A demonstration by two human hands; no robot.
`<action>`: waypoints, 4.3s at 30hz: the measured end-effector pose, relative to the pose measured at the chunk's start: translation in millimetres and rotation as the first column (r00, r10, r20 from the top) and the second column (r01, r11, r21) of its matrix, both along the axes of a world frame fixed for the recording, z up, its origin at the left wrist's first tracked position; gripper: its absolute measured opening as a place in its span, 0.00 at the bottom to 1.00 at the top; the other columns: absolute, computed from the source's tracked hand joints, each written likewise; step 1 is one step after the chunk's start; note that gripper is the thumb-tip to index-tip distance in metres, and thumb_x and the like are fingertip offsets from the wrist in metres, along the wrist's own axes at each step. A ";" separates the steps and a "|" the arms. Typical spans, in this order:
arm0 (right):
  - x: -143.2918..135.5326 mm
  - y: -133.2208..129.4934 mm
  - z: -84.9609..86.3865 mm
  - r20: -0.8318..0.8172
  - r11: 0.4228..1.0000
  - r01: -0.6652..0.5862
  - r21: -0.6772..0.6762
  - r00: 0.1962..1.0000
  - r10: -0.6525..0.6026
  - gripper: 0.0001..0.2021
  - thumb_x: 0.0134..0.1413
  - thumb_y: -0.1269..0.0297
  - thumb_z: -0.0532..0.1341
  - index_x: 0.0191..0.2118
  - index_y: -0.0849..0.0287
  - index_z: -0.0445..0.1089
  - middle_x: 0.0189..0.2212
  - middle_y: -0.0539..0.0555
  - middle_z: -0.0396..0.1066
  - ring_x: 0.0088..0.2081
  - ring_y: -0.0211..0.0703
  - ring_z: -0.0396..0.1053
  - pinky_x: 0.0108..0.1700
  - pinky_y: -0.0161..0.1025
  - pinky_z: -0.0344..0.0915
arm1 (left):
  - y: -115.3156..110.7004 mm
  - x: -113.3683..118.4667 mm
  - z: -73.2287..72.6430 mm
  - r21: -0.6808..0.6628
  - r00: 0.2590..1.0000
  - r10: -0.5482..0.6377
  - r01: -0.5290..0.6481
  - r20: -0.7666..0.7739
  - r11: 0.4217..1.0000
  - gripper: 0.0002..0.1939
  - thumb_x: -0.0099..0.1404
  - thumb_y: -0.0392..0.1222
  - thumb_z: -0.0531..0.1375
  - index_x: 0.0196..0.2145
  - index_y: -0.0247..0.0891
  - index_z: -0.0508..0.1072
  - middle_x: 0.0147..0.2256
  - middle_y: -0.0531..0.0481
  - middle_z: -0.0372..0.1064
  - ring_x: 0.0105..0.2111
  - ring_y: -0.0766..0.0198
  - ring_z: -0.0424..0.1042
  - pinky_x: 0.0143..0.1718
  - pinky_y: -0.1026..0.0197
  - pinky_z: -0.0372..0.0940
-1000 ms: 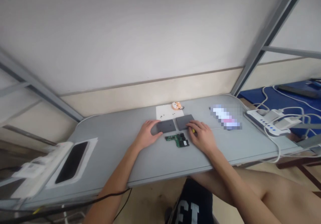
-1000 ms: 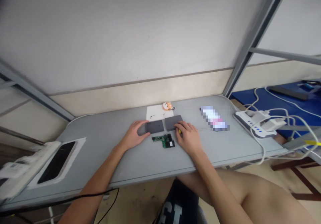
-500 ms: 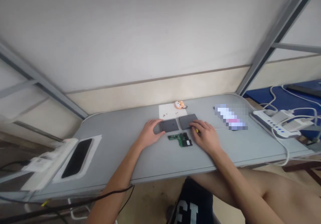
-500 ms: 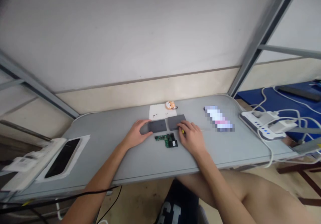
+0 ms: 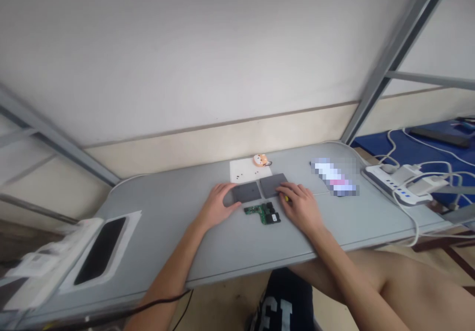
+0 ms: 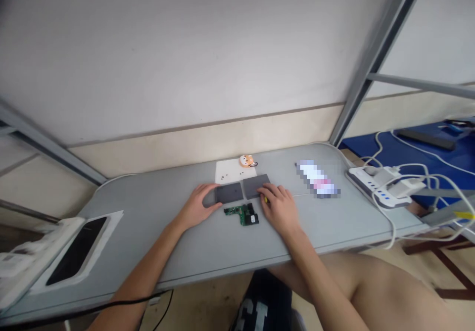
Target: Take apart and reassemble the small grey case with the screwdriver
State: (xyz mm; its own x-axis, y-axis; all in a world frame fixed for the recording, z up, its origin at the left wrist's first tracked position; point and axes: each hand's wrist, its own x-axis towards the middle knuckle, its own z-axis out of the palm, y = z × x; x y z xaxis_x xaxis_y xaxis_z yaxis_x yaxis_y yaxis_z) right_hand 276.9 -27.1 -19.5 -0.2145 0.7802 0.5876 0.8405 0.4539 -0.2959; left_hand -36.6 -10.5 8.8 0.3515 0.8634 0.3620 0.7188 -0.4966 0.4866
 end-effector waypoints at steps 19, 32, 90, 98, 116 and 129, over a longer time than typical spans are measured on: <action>4.9 1.4 -1.0 0.007 0.997 0.073 0.013 0.997 -0.074 0.12 0.70 0.65 0.58 0.49 0.52 0.79 0.52 0.54 0.79 0.44 0.52 0.73 0.44 0.48 0.64 | 9.5 5.5 5.3 -0.060 0.996 -0.081 0.078 -0.043 0.995 0.29 0.68 0.46 0.67 0.65 0.53 0.67 0.61 0.44 0.65 0.63 0.48 0.64 0.66 0.41 0.63; 7.7 -1.4 3.4 -0.040 0.992 0.120 -0.050 0.992 -0.122 0.14 0.57 0.77 0.60 0.43 0.54 0.76 0.51 0.53 0.80 0.44 0.53 0.72 0.44 0.49 0.64 | 16.7 6.7 4.9 -0.126 0.986 -0.156 0.148 -0.054 0.981 0.30 0.71 0.48 0.64 0.67 0.54 0.63 0.65 0.45 0.62 0.65 0.49 0.64 0.68 0.44 0.63; -31.5 117.1 49.0 0.283 0.938 -0.072 -0.339 0.943 0.175 0.28 0.75 0.50 0.45 0.54 0.55 0.80 0.47 0.59 0.83 0.50 0.58 0.74 0.58 0.56 0.62 | 35.7 -14.9 -2.7 -0.053 0.967 0.075 -0.090 -0.245 0.995 0.25 0.81 0.50 0.42 0.66 0.43 0.68 0.58 0.41 0.73 0.64 0.49 0.61 0.66 0.38 0.54; -35.5 119.4 43.1 0.275 0.950 -0.089 -0.298 0.945 0.175 0.25 0.75 0.52 0.46 0.57 0.51 0.79 0.51 0.58 0.82 0.51 0.57 0.76 0.57 0.56 0.62 | 36.3 -13.5 -5.4 -0.069 0.966 0.090 -0.110 -0.243 0.991 0.26 0.81 0.51 0.43 0.67 0.42 0.66 0.60 0.40 0.70 0.65 0.46 0.60 0.66 0.37 0.54; 1.0 4.2 38.4 0.273 0.981 -0.143 -0.132 0.946 0.175 0.19 0.70 0.52 0.58 0.59 0.53 0.75 0.60 0.62 0.73 0.54 0.57 0.74 0.53 0.55 0.68 | 18.4 3.2 3.6 -0.121 0.982 -0.142 0.127 -0.124 0.984 0.36 0.69 0.53 0.66 0.70 0.50 0.60 0.63 0.45 0.66 0.62 0.46 0.62 0.66 0.41 0.60; 4.8 -11.1 2.8 0.073 0.999 0.026 -0.039 0.997 -0.023 0.15 0.67 0.68 0.58 0.55 0.53 0.76 0.56 0.57 0.77 0.49 0.53 0.76 0.50 0.51 0.69 | 19.4 -1.1 1.2 -0.107 0.982 -0.147 0.134 -0.120 0.985 0.35 0.68 0.54 0.67 0.68 0.53 0.62 0.63 0.46 0.68 0.62 0.47 0.66 0.65 0.41 0.62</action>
State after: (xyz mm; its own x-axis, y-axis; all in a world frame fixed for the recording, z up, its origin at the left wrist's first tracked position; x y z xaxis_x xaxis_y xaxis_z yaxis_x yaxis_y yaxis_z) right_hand 281.8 -38.2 -16.7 -0.2360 0.8085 0.5391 0.8713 0.4217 -0.2511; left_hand -37.7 8.9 10.0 0.5095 0.8311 0.2229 0.7040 -0.5516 0.4473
